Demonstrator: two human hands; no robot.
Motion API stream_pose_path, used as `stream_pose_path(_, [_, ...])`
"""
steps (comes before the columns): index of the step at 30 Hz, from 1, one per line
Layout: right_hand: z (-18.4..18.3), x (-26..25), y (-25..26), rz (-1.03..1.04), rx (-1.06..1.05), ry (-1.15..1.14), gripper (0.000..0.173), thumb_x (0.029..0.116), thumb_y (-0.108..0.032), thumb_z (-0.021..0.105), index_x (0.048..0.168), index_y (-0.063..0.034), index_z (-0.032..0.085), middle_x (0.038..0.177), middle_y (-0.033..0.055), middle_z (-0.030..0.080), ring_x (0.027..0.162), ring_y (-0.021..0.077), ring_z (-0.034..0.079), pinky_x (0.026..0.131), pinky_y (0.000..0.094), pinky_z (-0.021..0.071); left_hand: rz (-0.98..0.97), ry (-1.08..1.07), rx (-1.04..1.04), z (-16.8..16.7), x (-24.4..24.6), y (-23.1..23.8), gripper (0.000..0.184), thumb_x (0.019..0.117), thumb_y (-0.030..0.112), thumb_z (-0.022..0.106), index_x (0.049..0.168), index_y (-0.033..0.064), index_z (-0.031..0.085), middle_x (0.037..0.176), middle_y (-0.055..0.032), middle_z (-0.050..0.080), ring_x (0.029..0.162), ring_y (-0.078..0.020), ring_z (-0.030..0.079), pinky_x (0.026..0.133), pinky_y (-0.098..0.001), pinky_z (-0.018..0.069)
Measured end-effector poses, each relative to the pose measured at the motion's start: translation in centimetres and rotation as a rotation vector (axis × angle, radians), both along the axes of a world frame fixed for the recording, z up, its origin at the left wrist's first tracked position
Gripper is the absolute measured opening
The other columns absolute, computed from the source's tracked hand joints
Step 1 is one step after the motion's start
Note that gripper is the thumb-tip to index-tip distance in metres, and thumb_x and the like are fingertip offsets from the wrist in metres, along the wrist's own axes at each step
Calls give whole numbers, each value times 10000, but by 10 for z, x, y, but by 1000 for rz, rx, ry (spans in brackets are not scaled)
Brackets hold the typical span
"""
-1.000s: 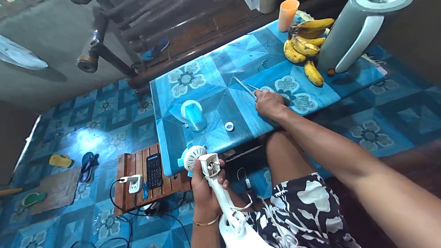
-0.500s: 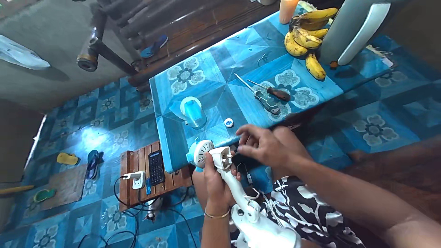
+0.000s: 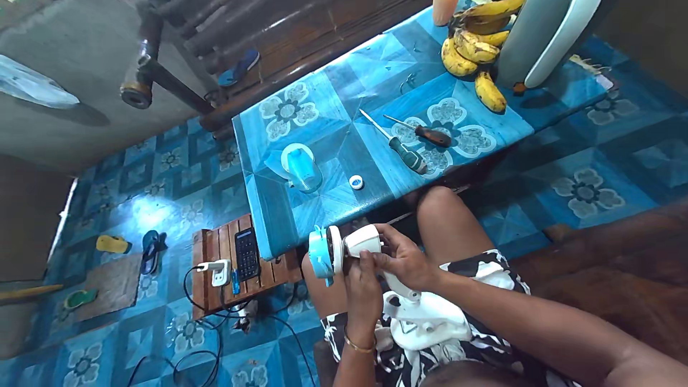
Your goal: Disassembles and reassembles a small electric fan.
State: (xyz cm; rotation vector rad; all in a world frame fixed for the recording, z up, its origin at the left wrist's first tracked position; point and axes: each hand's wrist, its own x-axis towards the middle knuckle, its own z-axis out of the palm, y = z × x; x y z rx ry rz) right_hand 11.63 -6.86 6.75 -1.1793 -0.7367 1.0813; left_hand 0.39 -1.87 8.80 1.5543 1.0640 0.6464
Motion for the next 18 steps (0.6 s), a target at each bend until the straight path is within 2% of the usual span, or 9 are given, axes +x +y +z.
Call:
stream_pose_path(2, [1,-1,-2,12,25,22,514,971,-183,657,1384,34,441,1178,57,669,1016,74,691,893,258,593,-87,104,120,-5,-18,2,648,1020,421,436,1282,-160,555,1199,-230,656,1173,-169,609,1064,-363,448])
stream_pose_path(3, [2,0,-4,23,30,42,521,971,-196,644,1391,23,429,1166,44,667,988,72,693,857,258,600,-98,98,136,-8,-26,3,717,994,478,478,1285,-174,543,1207,-222,656,1167,-134,604,1052,-321,449])
stream_pose_path(5, [7,0,-7,48,8,105,518,976,-240,628,1394,-33,404,1102,8,668,846,70,697,694,251,613,-74,-22,71,-16,-43,6,738,915,502,635,1226,-162,549,1118,-101,683,1055,12,623,951,-192,500])
stream_pose_path(8, [14,-1,-9,71,-1,161,526,966,-241,639,1390,-61,385,1068,-3,667,773,87,693,618,258,609,-77,-164,-58,-30,-70,20,797,813,399,761,1296,-162,468,1185,-112,676,1057,-53,654,928,-244,540])
stream_pose_path(10, [18,-3,-11,80,3,146,508,958,-217,651,1371,-65,396,1087,-4,664,808,83,695,641,255,610,-74,-362,-143,-31,-84,33,935,789,426,802,1417,-85,333,1247,-60,640,1076,-98,663,933,-309,570])
stream_pose_path(12, [25,-4,-12,85,4,108,498,961,-190,651,1370,-53,403,1110,1,659,839,78,697,666,250,614,-48,-505,-102,-22,-92,48,943,788,501,785,1462,13,341,1337,-20,601,1159,-126,636,957,-350,566])
stream_pose_path(14, [33,-6,-15,91,-8,42,493,956,-179,664,1359,-35,418,1128,16,667,876,75,702,700,247,616,-77,-505,128,-4,-97,65,827,830,529,747,1435,82,405,1415,-3,556,1243,-136,587,997,-338,530])
stream_pose_path(16, [41,-6,-18,103,-26,-69,495,942,-171,687,1340,-12,441,1143,29,679,939,61,702,791,241,610,-163,-270,464,26,-98,73,811,846,630,715,1429,125,464,1480,-19,493,1328,-136,505,1047,-326,480])
stream_pose_path(18, [47,-4,-21,121,-38,-191,522,927,-164,719,1347,10,463,1166,48,687,1007,54,699,880,237,598,-290,31,762,59,-90,70,769,835,697,680,1378,166,563,1479,-89,512,1403,-232,446,1129,-431,406])
